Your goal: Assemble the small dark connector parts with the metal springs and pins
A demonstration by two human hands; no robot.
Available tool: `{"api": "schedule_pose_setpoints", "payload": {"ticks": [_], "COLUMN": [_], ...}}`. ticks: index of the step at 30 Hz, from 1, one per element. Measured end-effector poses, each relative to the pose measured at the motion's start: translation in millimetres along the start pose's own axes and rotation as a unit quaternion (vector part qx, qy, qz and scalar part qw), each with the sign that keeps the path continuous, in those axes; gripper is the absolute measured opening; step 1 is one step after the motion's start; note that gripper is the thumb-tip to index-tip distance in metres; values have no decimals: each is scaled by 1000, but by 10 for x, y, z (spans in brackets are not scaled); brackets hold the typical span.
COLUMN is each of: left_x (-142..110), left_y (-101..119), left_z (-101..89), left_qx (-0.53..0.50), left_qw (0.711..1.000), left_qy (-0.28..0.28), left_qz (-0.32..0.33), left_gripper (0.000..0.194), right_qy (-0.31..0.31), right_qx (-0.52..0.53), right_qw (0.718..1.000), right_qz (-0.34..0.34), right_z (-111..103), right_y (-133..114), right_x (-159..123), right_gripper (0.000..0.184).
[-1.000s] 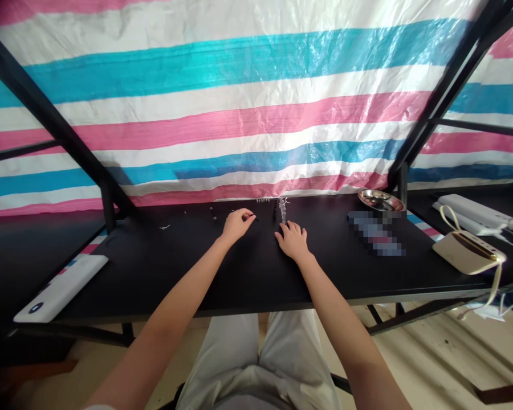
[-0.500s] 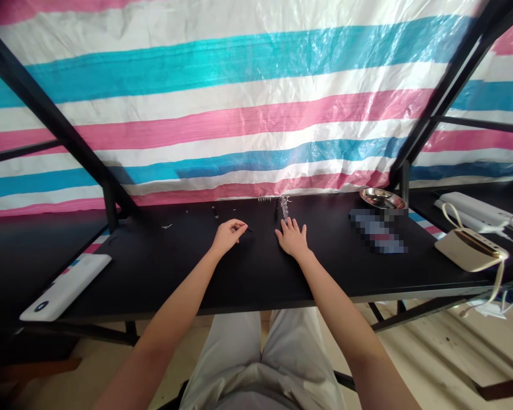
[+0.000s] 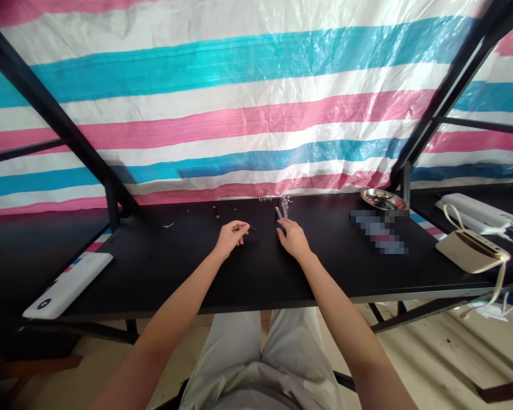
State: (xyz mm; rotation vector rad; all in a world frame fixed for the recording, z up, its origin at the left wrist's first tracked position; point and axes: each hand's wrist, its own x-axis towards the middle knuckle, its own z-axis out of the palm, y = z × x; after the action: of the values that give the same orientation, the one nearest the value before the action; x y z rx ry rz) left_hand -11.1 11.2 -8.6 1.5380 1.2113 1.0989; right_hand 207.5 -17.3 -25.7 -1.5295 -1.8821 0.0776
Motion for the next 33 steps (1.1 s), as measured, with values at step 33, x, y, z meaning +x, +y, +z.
{"api": "schedule_pose_setpoints", "payload": {"ticks": [33], "left_x": [-10], "left_y": [83], "left_z": [-20], "left_qx": [-207], "left_qw": [976], "left_qy": [-23], "left_qz": [-63], "left_gripper": [35], "right_qy": [55], "right_qx": [160], "right_qw": [960], "right_qz": [-223], "right_z": [-169], "right_y": [-366], "right_x": [-61], "right_gripper": [14]}}
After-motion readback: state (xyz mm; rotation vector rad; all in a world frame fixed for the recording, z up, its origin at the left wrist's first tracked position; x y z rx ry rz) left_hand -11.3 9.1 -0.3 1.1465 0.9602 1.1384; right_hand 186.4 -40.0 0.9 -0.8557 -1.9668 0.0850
